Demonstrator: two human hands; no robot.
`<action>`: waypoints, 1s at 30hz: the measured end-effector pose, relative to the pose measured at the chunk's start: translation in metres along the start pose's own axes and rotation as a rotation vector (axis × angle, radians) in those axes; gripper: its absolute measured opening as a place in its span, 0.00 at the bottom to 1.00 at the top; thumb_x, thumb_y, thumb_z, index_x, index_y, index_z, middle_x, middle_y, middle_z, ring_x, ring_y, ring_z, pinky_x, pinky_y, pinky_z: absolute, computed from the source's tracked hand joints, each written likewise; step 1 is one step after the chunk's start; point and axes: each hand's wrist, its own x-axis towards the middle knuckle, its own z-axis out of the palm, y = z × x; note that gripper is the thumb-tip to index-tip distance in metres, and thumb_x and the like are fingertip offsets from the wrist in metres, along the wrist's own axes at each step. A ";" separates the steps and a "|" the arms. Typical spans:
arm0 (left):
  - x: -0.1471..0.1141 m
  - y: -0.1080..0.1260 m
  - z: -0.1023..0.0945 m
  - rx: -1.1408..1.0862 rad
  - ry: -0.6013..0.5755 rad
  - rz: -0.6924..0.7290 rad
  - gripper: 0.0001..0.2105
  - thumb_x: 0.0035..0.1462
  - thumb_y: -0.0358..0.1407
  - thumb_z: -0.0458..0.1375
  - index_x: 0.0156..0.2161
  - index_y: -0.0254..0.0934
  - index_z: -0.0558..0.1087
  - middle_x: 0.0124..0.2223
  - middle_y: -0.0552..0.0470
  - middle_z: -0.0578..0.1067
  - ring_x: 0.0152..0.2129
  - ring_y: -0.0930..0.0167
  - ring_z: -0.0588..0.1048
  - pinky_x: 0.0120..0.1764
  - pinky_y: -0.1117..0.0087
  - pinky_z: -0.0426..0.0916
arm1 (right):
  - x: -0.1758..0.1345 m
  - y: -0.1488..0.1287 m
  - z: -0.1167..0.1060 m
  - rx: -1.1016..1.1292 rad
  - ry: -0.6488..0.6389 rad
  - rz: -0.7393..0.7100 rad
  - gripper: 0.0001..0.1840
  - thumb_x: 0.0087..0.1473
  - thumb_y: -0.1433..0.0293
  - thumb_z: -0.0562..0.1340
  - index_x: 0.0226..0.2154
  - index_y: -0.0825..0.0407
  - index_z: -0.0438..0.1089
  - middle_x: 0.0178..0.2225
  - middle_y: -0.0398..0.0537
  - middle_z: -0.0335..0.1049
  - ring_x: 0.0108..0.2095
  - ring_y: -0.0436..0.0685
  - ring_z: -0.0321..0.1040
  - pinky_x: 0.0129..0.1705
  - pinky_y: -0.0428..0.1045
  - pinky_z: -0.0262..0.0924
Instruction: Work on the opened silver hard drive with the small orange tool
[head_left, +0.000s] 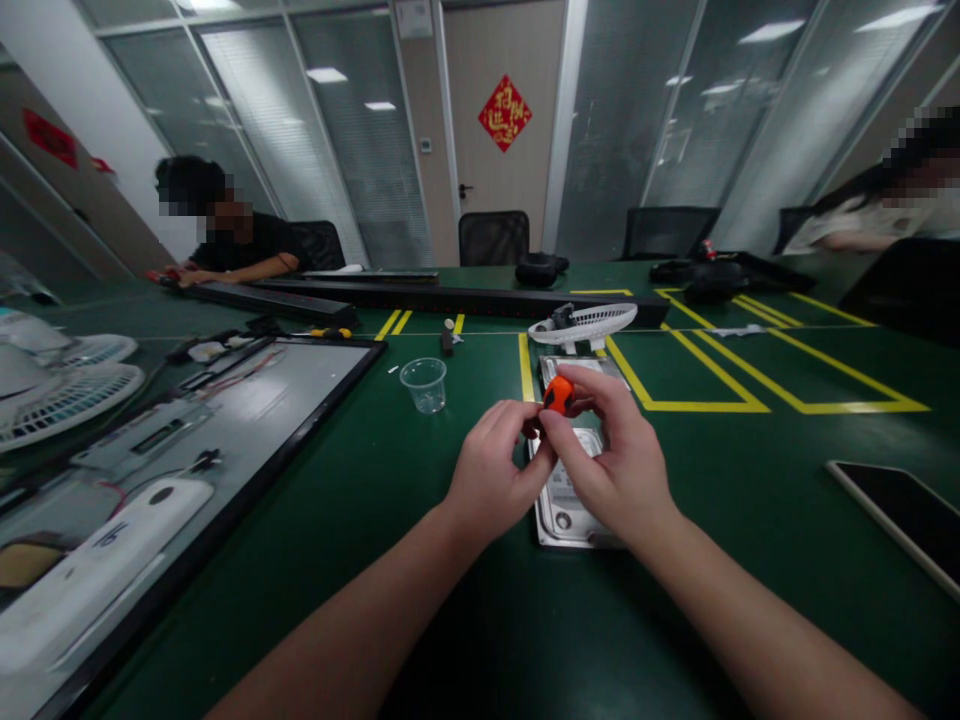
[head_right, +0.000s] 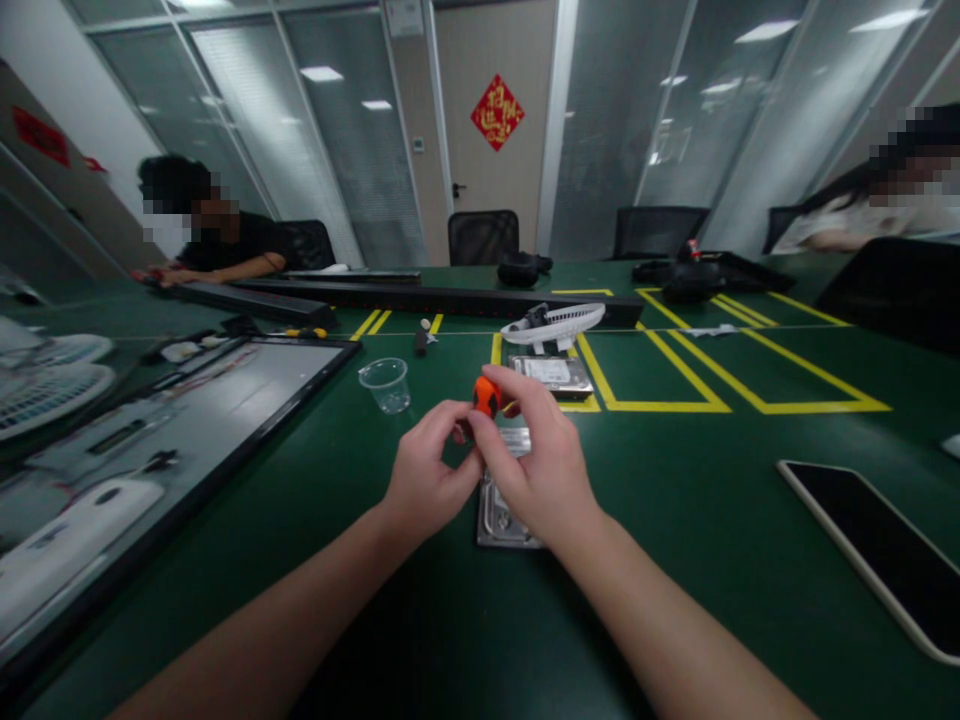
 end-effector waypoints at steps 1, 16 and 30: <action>0.000 0.000 0.000 -0.001 -0.007 0.003 0.06 0.63 0.29 0.59 0.45 0.37 0.71 0.38 0.51 0.75 0.35 0.69 0.73 0.40 0.68 0.68 | 0.000 0.000 0.000 0.001 -0.002 0.001 0.25 0.64 0.69 0.64 0.62 0.43 0.65 0.51 0.49 0.74 0.46 0.59 0.72 0.49 0.58 0.70; 0.000 0.001 0.000 -0.010 0.003 0.000 0.09 0.62 0.29 0.60 0.47 0.37 0.71 0.40 0.51 0.75 0.35 0.69 0.72 0.39 0.67 0.68 | -0.001 -0.001 -0.001 -0.004 -0.004 -0.011 0.25 0.64 0.70 0.63 0.62 0.43 0.65 0.52 0.50 0.73 0.45 0.59 0.72 0.48 0.58 0.71; 0.001 0.003 -0.001 -0.012 -0.033 -0.014 0.03 0.65 0.30 0.57 0.44 0.37 0.70 0.37 0.51 0.73 0.35 0.69 0.72 0.39 0.67 0.67 | -0.002 -0.002 0.000 0.028 -0.055 -0.004 0.28 0.66 0.70 0.61 0.66 0.43 0.61 0.59 0.51 0.71 0.50 0.59 0.74 0.53 0.58 0.70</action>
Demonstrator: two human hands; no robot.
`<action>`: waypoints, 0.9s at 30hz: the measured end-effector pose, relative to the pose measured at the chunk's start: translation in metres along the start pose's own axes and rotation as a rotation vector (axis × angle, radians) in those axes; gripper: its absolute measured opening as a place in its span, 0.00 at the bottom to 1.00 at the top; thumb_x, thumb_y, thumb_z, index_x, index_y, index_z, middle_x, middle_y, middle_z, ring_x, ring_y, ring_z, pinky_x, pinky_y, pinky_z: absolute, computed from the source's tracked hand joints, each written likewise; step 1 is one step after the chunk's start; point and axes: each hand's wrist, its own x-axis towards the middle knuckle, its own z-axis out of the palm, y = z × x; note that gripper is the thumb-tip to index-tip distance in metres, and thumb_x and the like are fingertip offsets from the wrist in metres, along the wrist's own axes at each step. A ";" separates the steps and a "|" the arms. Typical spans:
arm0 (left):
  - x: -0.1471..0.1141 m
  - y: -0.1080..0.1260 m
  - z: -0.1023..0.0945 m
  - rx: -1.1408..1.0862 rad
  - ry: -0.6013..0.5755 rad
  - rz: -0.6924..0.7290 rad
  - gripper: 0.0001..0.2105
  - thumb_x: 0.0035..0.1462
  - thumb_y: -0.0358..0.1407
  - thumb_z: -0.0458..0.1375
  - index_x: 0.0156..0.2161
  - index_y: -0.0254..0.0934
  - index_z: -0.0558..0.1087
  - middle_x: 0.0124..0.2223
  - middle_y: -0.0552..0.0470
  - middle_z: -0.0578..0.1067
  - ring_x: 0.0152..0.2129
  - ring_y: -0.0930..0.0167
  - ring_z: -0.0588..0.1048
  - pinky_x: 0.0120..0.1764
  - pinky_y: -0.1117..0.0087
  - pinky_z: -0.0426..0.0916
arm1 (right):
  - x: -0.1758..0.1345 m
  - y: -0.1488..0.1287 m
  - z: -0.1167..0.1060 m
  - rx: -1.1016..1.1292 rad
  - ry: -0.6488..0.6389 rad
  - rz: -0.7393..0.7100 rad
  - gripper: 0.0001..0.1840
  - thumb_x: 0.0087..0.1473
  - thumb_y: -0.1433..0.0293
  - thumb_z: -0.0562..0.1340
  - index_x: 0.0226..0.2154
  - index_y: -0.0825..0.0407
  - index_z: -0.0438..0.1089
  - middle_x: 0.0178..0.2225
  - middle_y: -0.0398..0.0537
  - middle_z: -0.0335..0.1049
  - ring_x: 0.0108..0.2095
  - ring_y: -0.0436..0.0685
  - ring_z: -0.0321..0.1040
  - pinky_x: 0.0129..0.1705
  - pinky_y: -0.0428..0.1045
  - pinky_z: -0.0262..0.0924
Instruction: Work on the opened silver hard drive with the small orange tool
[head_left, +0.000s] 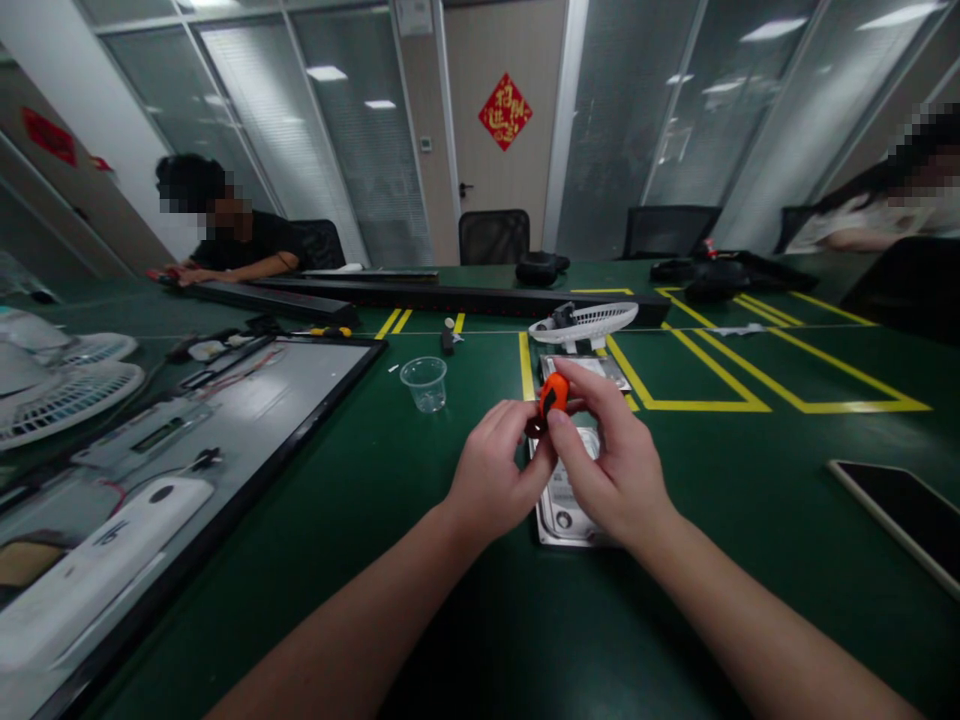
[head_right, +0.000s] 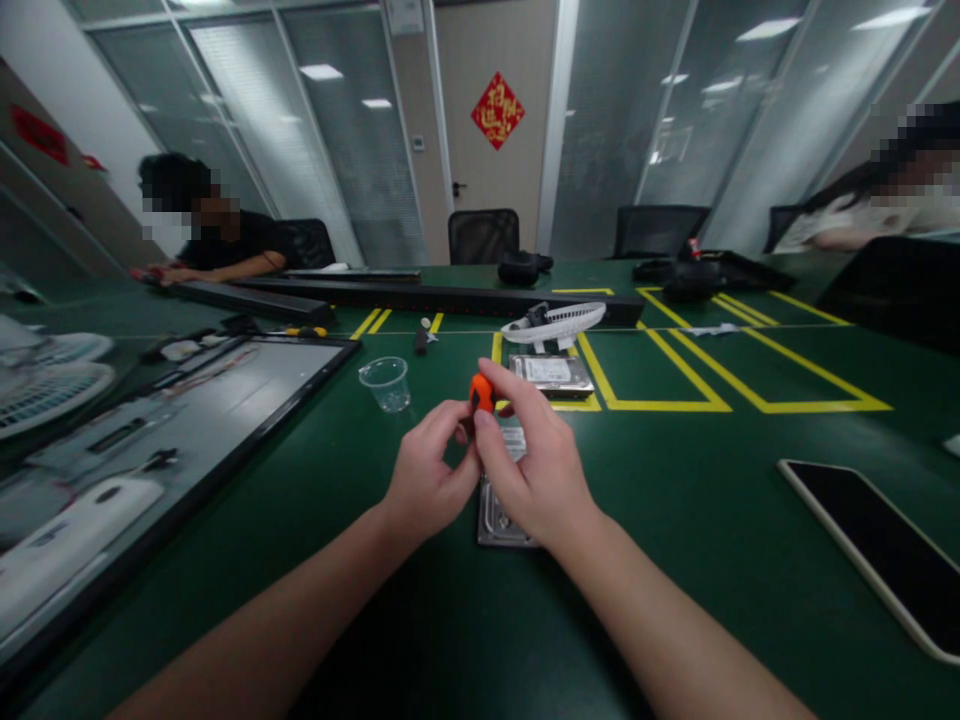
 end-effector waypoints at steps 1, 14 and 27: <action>0.000 0.000 0.000 0.001 0.005 -0.001 0.04 0.64 0.30 0.58 0.44 0.37 0.70 0.38 0.51 0.74 0.35 0.69 0.72 0.39 0.67 0.67 | 0.000 0.000 0.000 -0.002 0.006 -0.003 0.28 0.65 0.71 0.61 0.66 0.43 0.61 0.58 0.51 0.72 0.49 0.59 0.74 0.53 0.58 0.70; 0.000 -0.001 0.000 0.007 -0.007 0.002 0.05 0.63 0.29 0.58 0.44 0.37 0.71 0.38 0.51 0.74 0.35 0.68 0.72 0.39 0.67 0.68 | 0.002 0.000 0.000 0.006 0.030 0.009 0.27 0.62 0.71 0.65 0.62 0.44 0.64 0.52 0.49 0.73 0.48 0.60 0.73 0.50 0.58 0.70; 0.001 0.000 -0.001 0.028 -0.014 -0.002 0.03 0.65 0.30 0.57 0.43 0.37 0.71 0.38 0.50 0.74 0.35 0.68 0.72 0.38 0.66 0.68 | 0.000 0.000 0.000 0.000 -0.024 0.007 0.30 0.65 0.70 0.61 0.67 0.42 0.60 0.60 0.51 0.71 0.52 0.62 0.73 0.56 0.61 0.71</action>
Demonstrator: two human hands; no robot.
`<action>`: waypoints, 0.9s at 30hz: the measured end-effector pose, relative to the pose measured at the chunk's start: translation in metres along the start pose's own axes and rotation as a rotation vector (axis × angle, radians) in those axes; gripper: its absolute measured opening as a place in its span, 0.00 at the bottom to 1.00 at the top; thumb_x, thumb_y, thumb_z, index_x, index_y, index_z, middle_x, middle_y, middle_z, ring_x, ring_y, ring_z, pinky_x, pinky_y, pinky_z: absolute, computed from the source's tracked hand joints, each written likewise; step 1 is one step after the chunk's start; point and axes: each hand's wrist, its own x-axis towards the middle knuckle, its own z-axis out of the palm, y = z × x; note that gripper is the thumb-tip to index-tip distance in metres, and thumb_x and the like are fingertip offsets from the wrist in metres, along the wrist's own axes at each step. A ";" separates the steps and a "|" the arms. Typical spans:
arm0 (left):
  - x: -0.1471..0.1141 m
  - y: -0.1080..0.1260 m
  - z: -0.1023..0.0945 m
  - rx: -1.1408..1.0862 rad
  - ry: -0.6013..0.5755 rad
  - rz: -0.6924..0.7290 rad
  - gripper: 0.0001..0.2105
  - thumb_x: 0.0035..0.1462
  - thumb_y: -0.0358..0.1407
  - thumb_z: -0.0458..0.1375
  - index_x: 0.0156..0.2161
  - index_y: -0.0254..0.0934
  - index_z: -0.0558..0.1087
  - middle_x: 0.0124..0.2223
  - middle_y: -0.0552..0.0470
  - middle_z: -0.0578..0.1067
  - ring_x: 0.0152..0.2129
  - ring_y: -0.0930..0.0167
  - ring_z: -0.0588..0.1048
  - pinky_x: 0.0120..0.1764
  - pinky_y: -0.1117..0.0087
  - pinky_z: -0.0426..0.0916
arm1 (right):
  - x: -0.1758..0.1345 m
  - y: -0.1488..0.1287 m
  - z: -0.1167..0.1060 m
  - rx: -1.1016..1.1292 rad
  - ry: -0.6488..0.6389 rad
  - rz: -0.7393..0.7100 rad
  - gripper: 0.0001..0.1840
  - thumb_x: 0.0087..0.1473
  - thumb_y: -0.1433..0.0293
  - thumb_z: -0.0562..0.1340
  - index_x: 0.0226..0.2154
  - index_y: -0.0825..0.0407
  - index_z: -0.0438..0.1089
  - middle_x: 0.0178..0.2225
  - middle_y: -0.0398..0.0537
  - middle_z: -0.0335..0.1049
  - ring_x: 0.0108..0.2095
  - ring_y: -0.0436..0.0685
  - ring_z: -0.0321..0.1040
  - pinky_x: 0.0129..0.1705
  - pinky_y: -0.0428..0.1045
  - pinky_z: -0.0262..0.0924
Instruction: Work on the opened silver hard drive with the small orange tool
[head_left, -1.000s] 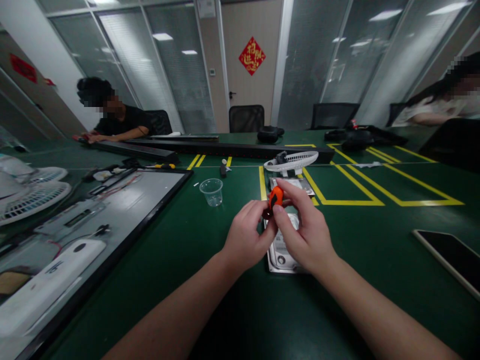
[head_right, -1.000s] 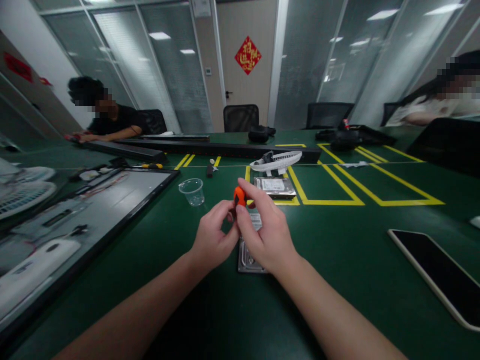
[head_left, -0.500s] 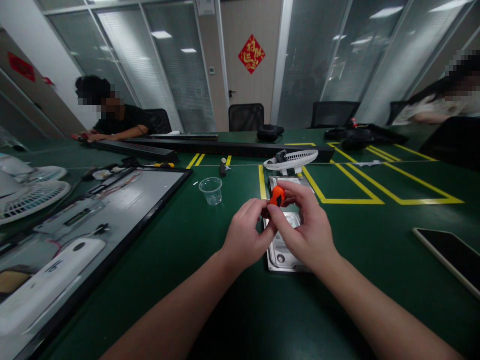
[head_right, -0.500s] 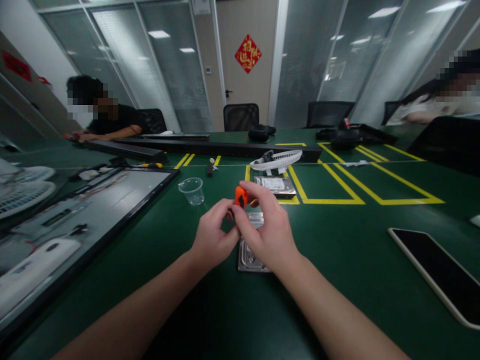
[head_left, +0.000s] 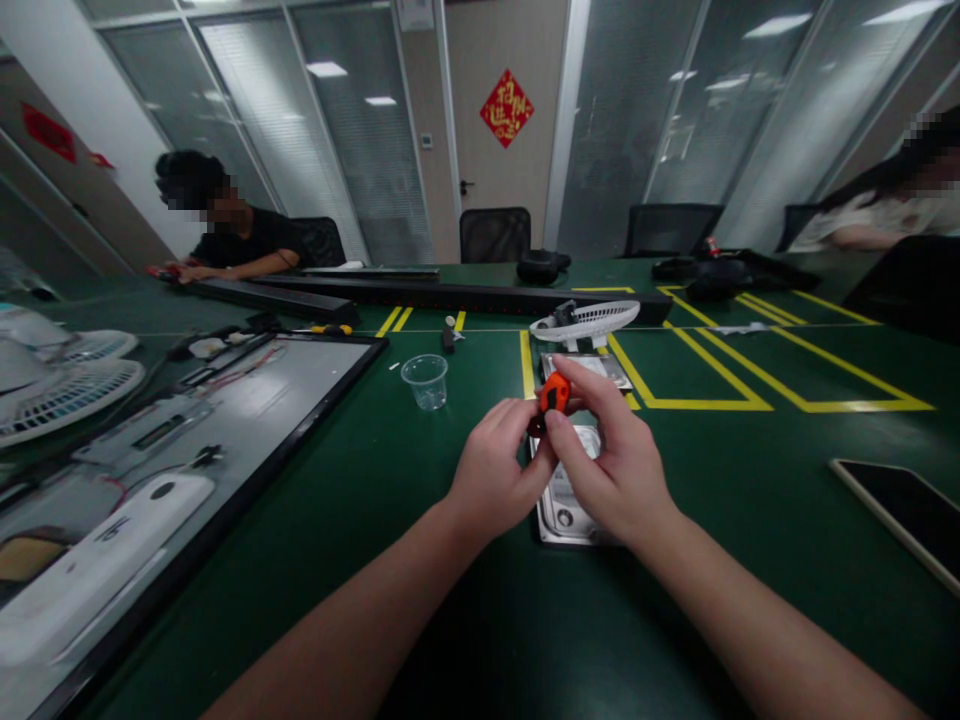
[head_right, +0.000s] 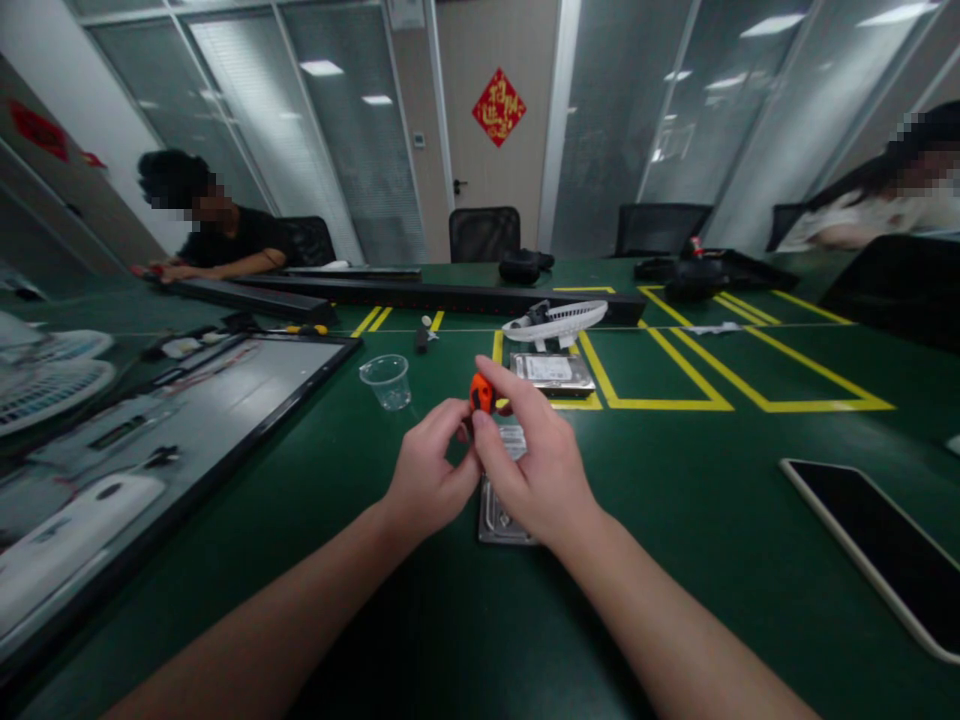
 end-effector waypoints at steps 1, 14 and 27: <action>0.000 0.000 0.000 0.004 0.011 0.005 0.03 0.65 0.30 0.57 0.43 0.37 0.71 0.38 0.50 0.74 0.35 0.68 0.72 0.38 0.66 0.68 | 0.000 0.000 0.000 -0.003 0.005 -0.006 0.30 0.65 0.70 0.61 0.67 0.42 0.60 0.60 0.51 0.71 0.52 0.61 0.73 0.55 0.61 0.71; 0.000 -0.002 0.001 0.005 0.003 0.027 0.03 0.63 0.28 0.58 0.42 0.38 0.71 0.37 0.51 0.74 0.34 0.68 0.72 0.38 0.67 0.67 | 0.001 0.001 0.000 -0.019 0.045 -0.004 0.29 0.64 0.70 0.63 0.65 0.42 0.62 0.56 0.51 0.73 0.49 0.60 0.73 0.52 0.60 0.71; -0.001 0.000 0.001 -0.008 0.026 -0.006 0.05 0.63 0.30 0.59 0.44 0.38 0.71 0.38 0.50 0.75 0.35 0.68 0.73 0.39 0.66 0.68 | 0.000 0.001 0.000 -0.043 0.039 0.003 0.28 0.65 0.68 0.61 0.66 0.42 0.62 0.59 0.52 0.72 0.50 0.62 0.74 0.53 0.61 0.72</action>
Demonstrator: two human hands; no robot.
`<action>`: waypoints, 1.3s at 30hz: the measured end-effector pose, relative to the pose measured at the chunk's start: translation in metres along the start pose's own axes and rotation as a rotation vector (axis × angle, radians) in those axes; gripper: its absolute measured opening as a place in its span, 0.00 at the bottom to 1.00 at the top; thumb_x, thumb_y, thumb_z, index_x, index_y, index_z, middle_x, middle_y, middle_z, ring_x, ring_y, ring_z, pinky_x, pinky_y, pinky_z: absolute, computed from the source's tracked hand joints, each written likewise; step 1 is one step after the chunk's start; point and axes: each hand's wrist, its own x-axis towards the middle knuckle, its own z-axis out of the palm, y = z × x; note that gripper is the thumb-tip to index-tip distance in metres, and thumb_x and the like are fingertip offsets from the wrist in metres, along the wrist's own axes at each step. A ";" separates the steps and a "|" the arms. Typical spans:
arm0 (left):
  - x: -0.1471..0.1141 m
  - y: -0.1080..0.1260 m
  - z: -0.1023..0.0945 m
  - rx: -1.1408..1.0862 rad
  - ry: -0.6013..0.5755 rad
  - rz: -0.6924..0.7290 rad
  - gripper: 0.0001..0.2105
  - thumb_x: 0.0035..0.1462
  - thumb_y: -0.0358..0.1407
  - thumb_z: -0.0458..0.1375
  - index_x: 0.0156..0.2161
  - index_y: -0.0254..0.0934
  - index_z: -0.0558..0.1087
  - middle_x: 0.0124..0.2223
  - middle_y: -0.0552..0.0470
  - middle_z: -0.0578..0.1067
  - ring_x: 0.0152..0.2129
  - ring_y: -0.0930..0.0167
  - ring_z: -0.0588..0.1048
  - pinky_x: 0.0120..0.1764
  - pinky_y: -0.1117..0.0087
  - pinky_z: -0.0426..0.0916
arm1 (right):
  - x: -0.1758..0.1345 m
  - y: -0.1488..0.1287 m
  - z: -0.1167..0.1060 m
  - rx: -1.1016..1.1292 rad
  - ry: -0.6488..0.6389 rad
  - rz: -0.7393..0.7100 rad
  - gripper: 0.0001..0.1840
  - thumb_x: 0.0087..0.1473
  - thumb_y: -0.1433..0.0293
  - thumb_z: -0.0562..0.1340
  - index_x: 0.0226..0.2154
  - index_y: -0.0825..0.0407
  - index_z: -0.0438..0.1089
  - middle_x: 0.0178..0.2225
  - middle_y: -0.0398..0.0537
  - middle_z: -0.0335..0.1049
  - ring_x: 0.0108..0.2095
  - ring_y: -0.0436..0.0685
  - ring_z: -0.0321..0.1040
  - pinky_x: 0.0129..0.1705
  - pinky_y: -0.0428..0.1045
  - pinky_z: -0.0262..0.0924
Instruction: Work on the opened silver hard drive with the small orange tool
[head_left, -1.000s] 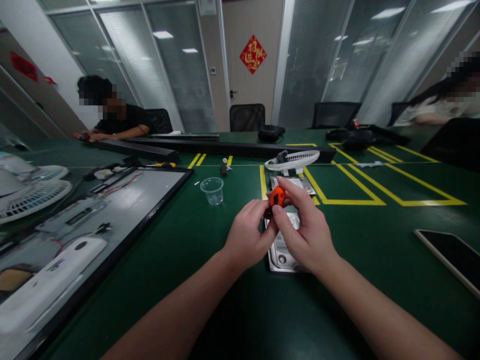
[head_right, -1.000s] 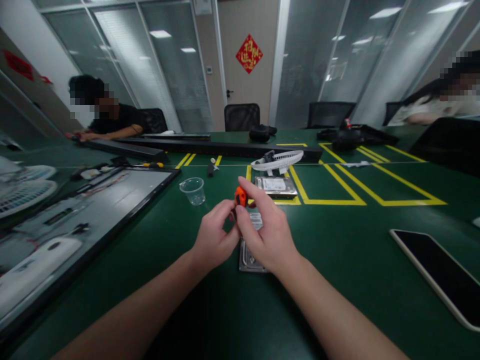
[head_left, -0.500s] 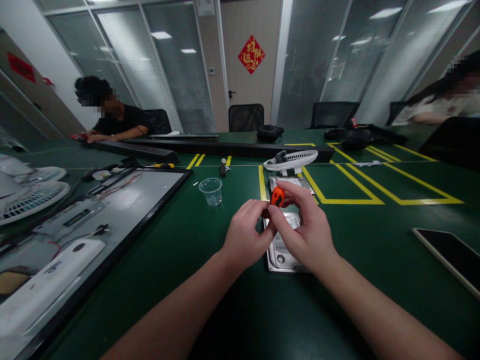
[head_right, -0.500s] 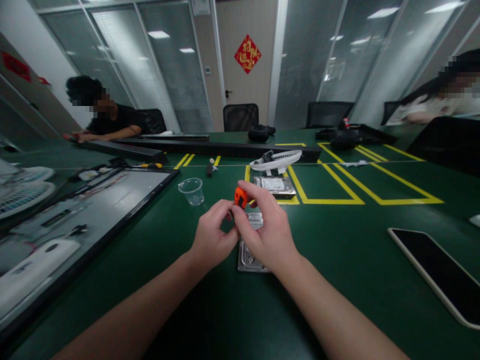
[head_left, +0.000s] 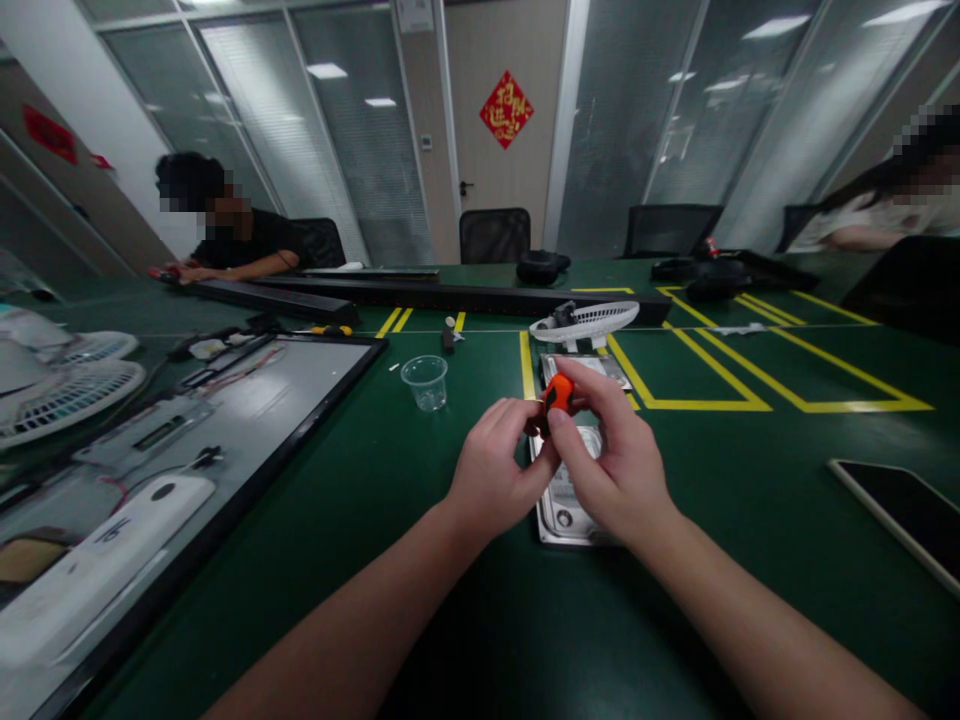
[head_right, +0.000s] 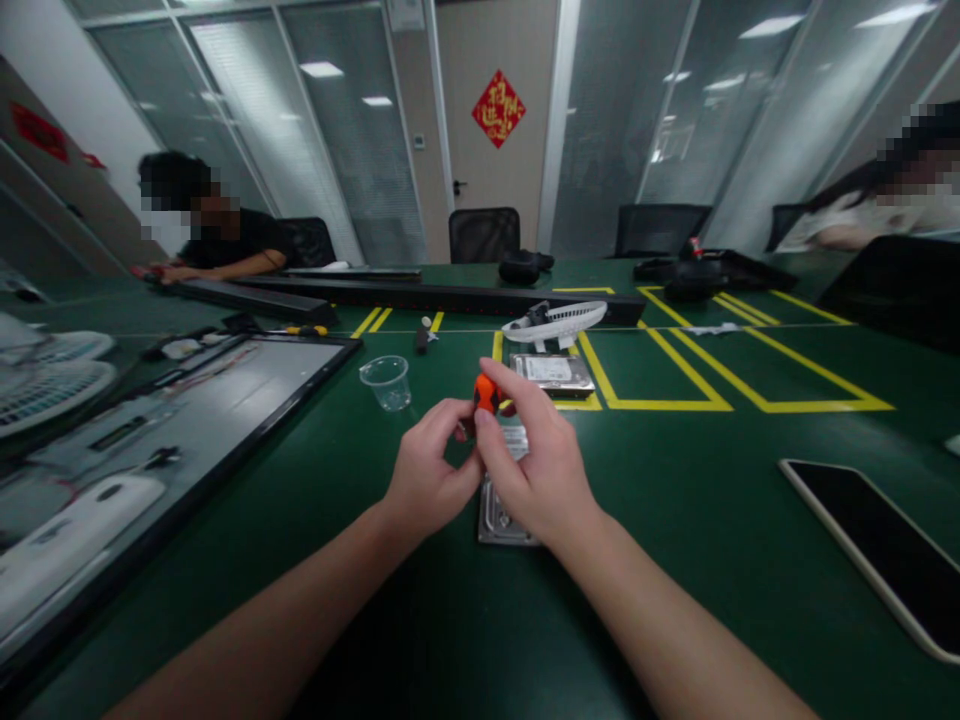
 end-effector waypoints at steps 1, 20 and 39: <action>0.000 0.000 0.000 0.000 0.000 0.004 0.06 0.62 0.29 0.60 0.44 0.38 0.71 0.38 0.50 0.75 0.35 0.68 0.73 0.39 0.66 0.68 | 0.000 0.000 0.000 -0.009 0.007 -0.003 0.27 0.65 0.68 0.62 0.65 0.42 0.63 0.57 0.52 0.73 0.49 0.62 0.74 0.52 0.60 0.72; 0.001 -0.001 0.000 0.008 -0.028 0.005 0.01 0.65 0.30 0.57 0.42 0.37 0.70 0.37 0.51 0.73 0.35 0.68 0.72 0.38 0.66 0.66 | 0.000 0.000 0.001 0.039 -0.012 -0.003 0.28 0.66 0.70 0.61 0.66 0.43 0.61 0.57 0.51 0.72 0.50 0.60 0.74 0.53 0.59 0.71; 0.001 0.000 -0.001 0.015 -0.055 0.024 0.03 0.67 0.31 0.56 0.39 0.37 0.69 0.36 0.51 0.72 0.33 0.69 0.70 0.36 0.67 0.64 | 0.001 -0.001 0.001 0.057 -0.039 0.002 0.29 0.66 0.71 0.60 0.67 0.42 0.60 0.61 0.50 0.70 0.54 0.60 0.73 0.57 0.59 0.69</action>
